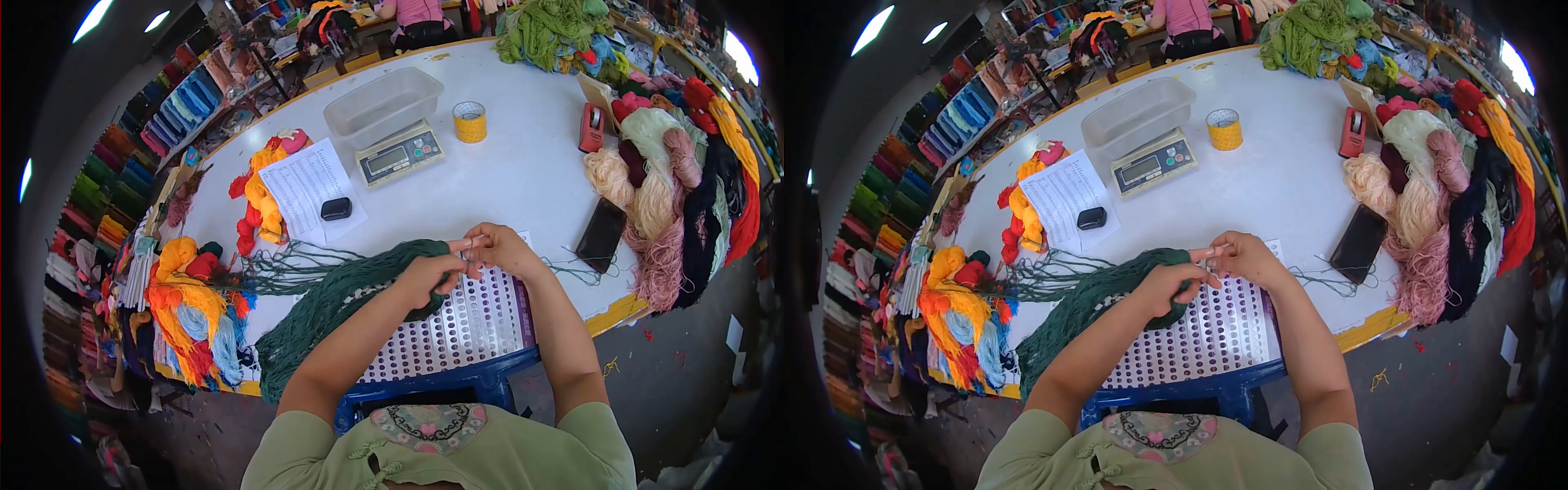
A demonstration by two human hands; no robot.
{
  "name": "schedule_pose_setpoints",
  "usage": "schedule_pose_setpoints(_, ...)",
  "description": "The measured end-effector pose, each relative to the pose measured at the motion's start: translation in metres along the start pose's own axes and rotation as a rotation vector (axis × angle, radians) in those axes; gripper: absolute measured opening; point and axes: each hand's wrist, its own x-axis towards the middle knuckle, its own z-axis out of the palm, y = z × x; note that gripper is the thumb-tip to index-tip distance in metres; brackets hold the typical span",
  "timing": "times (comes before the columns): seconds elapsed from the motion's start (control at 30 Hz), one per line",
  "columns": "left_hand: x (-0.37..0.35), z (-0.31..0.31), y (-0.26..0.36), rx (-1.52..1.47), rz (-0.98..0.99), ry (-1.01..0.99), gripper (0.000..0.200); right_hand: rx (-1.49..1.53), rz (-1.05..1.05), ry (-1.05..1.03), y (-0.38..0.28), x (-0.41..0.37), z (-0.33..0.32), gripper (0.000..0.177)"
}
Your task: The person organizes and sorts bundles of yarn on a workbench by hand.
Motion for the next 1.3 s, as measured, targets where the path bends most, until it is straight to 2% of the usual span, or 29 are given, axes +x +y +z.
schedule_pose_setpoints(0.03,0.007,0.006,-0.005,0.161,-0.012,0.074,0.042,0.084,0.008,-0.022,0.001,-0.001,-0.001,0.027)
schedule_pose_setpoints(0.1,0.018,0.017,-0.011,0.472,-0.027,0.226,0.038,0.06,0.02,-0.058,0.001,-0.001,-0.005,0.029)
schedule_pose_setpoints(0.13,0.012,0.024,-0.002,0.662,-0.09,0.251,0.026,0.047,0.025,-0.075,-0.001,0.0,-0.006,0.03)
schedule_pose_setpoints(0.23,0.01,-0.001,-0.024,1.083,0.471,0.358,0.021,0.014,0.048,-0.008,-0.008,-0.003,0.001,0.021)
schedule_pose_setpoints(0.27,0.005,-0.011,-0.022,1.187,0.676,0.468,0.025,-0.012,0.057,0.024,-0.005,0.0,0.002,0.019)
schedule_pose_setpoints(0.3,-0.001,-0.029,-0.016,1.13,0.365,0.532,0.025,-0.034,0.066,0.057,0.002,0.004,0.004,0.017)
schedule_pose_setpoints(0.33,-0.02,-0.041,0.002,0.644,-0.006,0.513,0.027,-0.054,0.074,0.091,0.006,0.008,0.006,0.016)
schedule_pose_setpoints(0.37,-0.044,-0.05,0.027,0.104,-0.033,0.374,0.026,-0.101,0.09,0.1,0.004,0.008,0.007,0.015)
schedule_pose_setpoints(0.4,-0.066,-0.074,0.042,-0.136,-0.038,0.228,0.025,-0.149,0.105,0.107,-0.002,0.008,0.009,0.014)
schedule_pose_setpoints(0.43,-0.083,-0.103,0.052,-0.309,0.041,0.2,0.027,-0.199,0.118,0.115,-0.005,0.008,0.009,0.014)
schedule_pose_setpoints(0.47,-0.106,-0.115,0.07,-0.404,0.166,0.281,0.025,-0.209,0.117,0.122,-0.005,0.008,0.01,0.014)
schedule_pose_setpoints(0.5,-0.122,-0.155,0.069,-0.518,0.287,0.304,0.023,-0.22,0.116,0.128,-0.005,0.008,0.01,0.014)
schedule_pose_setpoints(0.53,-0.138,-0.165,0.079,-0.671,0.374,0.494,0.022,-0.232,0.114,0.133,-0.005,0.008,0.011,0.015)
schedule_pose_setpoints(0.57,-0.146,-0.18,0.078,-0.563,0.461,0.717,0.024,-0.241,0.108,0.136,-0.003,0.008,0.012,0.015)
schedule_pose_setpoints(0.63,-0.159,-0.173,0.074,0.189,0.367,1.244,0.029,-0.268,0.088,0.139,-0.001,0.008,0.013,0.015)
schedule_pose_setpoints(0.7,-0.163,-0.142,0.072,0.339,0.247,1.14,0.03,-0.33,0.062,0.182,-0.006,0.005,0.015,0.014)
schedule_pose_setpoints(0.73,-0.16,-0.113,0.071,0.374,0.264,1.044,0.033,-0.363,0.048,0.194,-0.009,0.003,0.021,0.014)
schedule_pose_setpoints(0.83,-0.147,-0.058,0.059,0.1,0.581,0.403,0.051,-0.298,-0.119,0.245,-0.022,-0.003,0.04,0.014)
schedule_pose_setpoints(0.9,-0.136,-0.028,0.059,-0.136,0.599,0.111,0.07,-0.002,-0.193,0.187,-0.044,-0.012,0.061,0.015)
schedule_pose_setpoints(0.97,-0.124,0.0,0.057,-0.171,0.654,0.033,0.086,0.184,-0.31,0.17,-0.072,-0.032,0.082,0.016)
schedule_pose_setpoints(1.07,-0.113,0.021,0.048,-0.181,0.63,-0.051,0.089,0.234,-0.329,0.053,-0.103,-0.056,0.098,0.017)
schedule_pose_setpoints(1.17,-0.111,0.03,0.042,-0.145,0.551,-0.115,0.09,0.18,-0.475,0.06,-0.1,-0.059,0.108,0.016)
schedule_pose_setpoints(1.3,-0.111,0.04,0.04,-0.218,0.52,-0.135,0.08,0.113,-0.47,0.086,-0.093,-0.065,0.104,0.008)
